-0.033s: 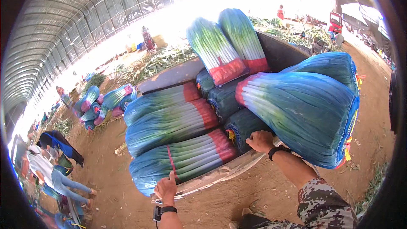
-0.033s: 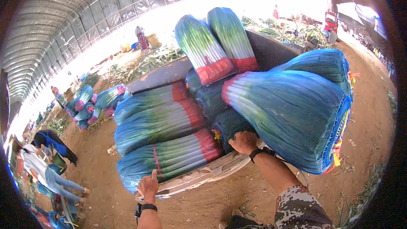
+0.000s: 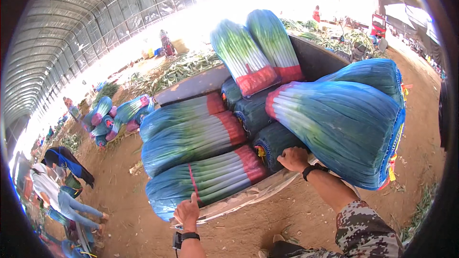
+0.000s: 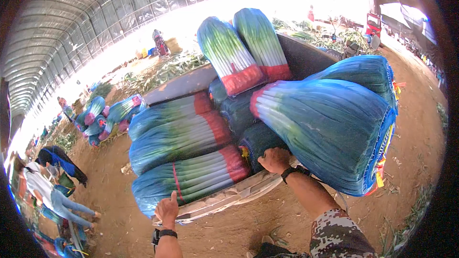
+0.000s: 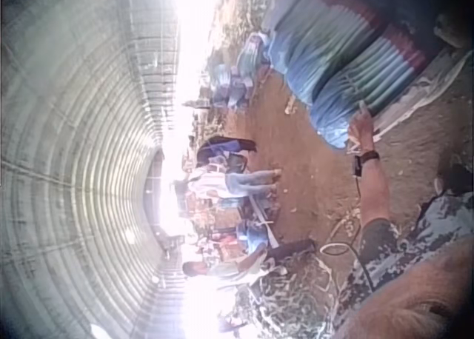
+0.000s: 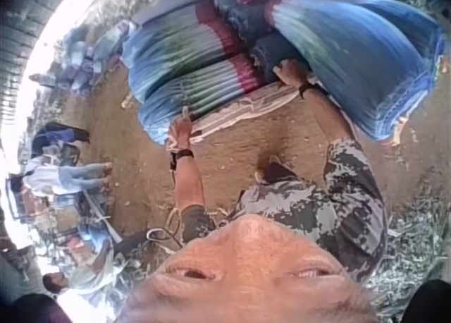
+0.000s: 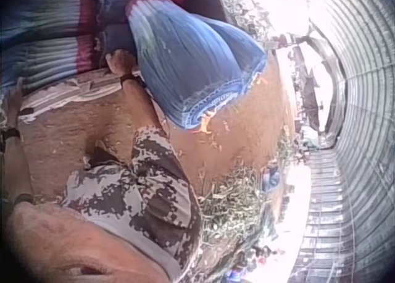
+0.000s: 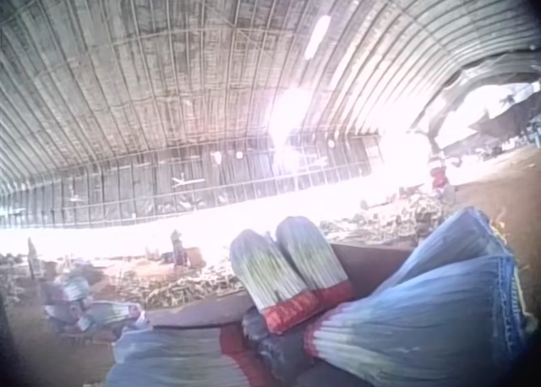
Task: The person stacks bundles of scallions into the back of a trailer and then pushes the trailer forward.
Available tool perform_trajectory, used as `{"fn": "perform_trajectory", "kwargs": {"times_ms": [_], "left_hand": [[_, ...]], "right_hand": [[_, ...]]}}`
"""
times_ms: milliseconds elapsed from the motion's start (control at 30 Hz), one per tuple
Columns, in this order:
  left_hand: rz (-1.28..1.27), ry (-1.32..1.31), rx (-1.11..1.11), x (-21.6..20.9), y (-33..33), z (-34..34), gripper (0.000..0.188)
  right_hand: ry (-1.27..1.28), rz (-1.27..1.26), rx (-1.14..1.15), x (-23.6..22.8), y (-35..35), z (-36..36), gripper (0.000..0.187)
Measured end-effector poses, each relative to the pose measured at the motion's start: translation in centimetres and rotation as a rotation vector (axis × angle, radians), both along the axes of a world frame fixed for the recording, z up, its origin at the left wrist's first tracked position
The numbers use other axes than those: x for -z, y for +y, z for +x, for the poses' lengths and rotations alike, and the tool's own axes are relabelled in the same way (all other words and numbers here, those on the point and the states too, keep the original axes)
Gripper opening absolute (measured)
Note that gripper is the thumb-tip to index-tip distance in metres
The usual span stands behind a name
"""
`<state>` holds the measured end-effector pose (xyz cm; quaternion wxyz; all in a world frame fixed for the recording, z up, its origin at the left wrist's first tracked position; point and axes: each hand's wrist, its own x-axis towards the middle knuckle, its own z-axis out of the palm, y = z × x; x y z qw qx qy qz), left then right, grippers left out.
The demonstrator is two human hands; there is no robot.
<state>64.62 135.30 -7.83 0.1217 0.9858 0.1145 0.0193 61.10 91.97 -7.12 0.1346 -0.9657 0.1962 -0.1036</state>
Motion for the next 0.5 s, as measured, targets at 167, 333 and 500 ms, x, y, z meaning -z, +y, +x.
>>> {"fn": "perform_trajectory", "kwargs": {"times_ms": [167, 333, 500], "left_hand": [[-0.019, -0.003, 0.016, -0.26, -0.09, -0.11, 0.073], [-0.020, 0.014, -0.005, 0.06, 0.13, 0.11, 0.069], [-0.019, 0.024, -0.017, -0.22, -0.12, 0.08, 0.069]], "right_hand": [[-0.023, 0.041, -0.030, 0.26, -0.22, 0.14, 0.039], [0.005, -0.025, -0.007, 0.69, -0.28, 0.39, 0.031], [0.026, -0.034, -0.013, 0.77, -0.40, 0.45, 0.031]]}}
